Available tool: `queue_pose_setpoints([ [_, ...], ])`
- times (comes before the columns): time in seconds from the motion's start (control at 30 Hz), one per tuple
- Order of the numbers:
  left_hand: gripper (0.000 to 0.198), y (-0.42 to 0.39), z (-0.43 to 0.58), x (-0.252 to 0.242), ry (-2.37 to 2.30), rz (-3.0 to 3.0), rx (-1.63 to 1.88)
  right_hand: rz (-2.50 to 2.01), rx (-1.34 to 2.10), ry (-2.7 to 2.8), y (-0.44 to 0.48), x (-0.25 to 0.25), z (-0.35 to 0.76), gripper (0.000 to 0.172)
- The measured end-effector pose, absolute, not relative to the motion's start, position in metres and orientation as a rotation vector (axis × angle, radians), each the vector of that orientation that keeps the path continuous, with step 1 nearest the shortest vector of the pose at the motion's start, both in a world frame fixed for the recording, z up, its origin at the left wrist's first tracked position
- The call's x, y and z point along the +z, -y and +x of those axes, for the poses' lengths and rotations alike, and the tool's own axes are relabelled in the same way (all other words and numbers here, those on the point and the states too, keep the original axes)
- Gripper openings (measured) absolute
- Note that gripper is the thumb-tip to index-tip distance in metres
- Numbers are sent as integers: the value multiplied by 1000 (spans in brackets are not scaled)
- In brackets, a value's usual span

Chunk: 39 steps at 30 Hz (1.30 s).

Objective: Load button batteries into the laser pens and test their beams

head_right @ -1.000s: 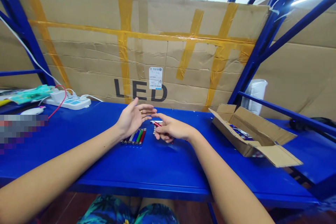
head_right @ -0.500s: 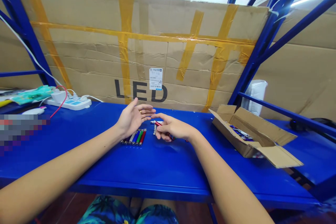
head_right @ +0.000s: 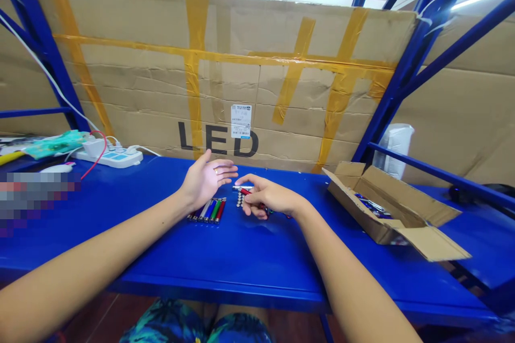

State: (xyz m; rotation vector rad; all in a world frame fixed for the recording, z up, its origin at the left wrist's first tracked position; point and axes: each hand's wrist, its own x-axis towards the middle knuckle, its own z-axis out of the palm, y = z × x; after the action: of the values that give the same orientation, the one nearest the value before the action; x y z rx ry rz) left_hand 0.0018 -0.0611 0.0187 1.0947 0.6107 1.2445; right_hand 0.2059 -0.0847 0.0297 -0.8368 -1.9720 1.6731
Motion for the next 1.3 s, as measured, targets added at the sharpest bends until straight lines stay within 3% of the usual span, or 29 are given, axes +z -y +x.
queue_pose_setpoints([
  [0.67,57,59,3,13,-549,1065,1196,-864,1748,1945,82,27,208,42],
  [1.3,57,60,4,13,-552,1039,1176,-994,1816,1783,89,36,204,22],
])
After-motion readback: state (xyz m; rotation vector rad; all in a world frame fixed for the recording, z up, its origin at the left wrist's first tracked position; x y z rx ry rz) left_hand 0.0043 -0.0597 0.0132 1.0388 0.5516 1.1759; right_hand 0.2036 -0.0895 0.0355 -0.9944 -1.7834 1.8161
